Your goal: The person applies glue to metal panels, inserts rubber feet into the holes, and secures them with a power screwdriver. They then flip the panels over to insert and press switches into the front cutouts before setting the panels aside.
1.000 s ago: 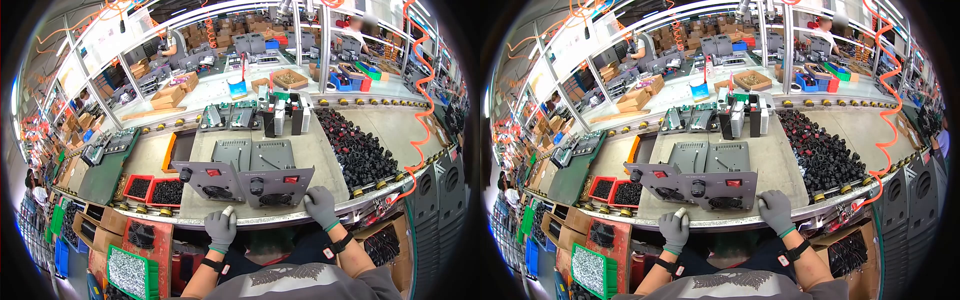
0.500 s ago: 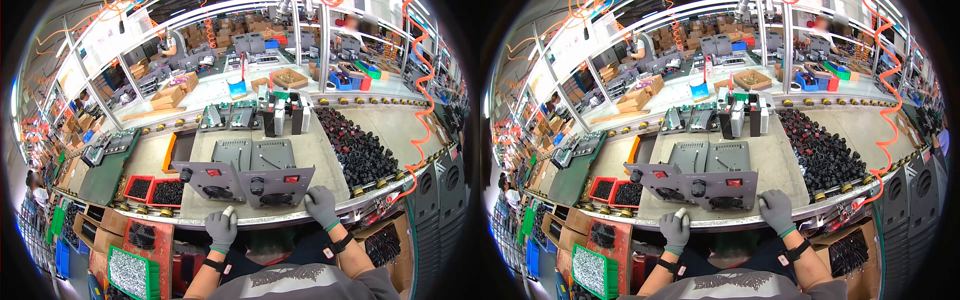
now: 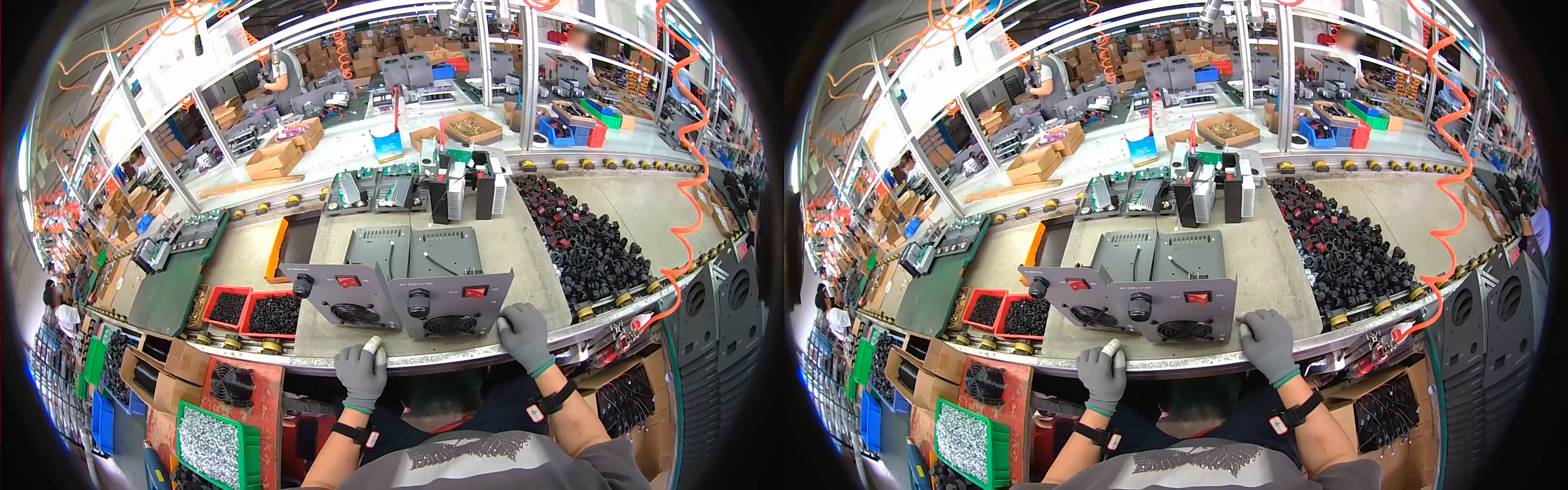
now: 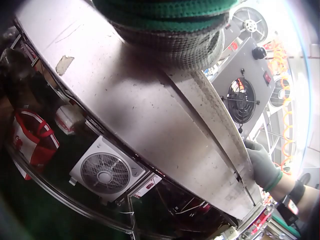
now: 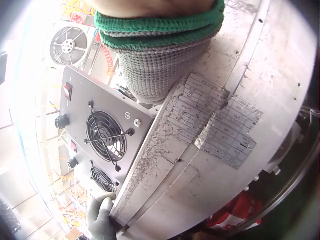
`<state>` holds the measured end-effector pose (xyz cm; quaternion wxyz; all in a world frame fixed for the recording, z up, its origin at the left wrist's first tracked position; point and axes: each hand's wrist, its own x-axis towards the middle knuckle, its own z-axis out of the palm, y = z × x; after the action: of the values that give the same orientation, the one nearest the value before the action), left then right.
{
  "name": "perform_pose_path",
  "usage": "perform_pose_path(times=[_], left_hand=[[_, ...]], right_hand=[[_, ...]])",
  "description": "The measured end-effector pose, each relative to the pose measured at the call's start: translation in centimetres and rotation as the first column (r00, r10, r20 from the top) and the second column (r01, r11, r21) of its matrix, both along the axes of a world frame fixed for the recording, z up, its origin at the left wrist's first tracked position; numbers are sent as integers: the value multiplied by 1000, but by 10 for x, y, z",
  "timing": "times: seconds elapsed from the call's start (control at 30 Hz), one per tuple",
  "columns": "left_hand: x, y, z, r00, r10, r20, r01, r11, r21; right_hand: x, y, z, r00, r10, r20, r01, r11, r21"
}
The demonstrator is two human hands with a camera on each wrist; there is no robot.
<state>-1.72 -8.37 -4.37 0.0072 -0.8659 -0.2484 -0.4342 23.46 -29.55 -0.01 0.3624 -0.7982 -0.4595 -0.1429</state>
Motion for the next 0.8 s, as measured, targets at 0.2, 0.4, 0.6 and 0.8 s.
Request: perform_pose_path(times=[0.2, 0.4, 0.6, 0.8], left_hand=[[1, -1, 3, 1000, 2, 2, -2, 1000, 14], [1, -4, 8, 1000, 3, -3, -3, 1000, 6], [1, -3, 5, 1000, 1, -9, -1, 1000, 4], [0, -1, 2, 1000, -4, -3, 4, 1000, 9]], right_hand=[[0, -1, 1, 1000, 6, 4, -6, 1000, -4], [0, 0, 0, 1000, 5, 11, -5, 1000, 3], [-1, 0, 0, 1000, 4, 16, -5, 1000, 21], [-1, 0, -1, 1000, -4, 11, 3, 1000, 9]])
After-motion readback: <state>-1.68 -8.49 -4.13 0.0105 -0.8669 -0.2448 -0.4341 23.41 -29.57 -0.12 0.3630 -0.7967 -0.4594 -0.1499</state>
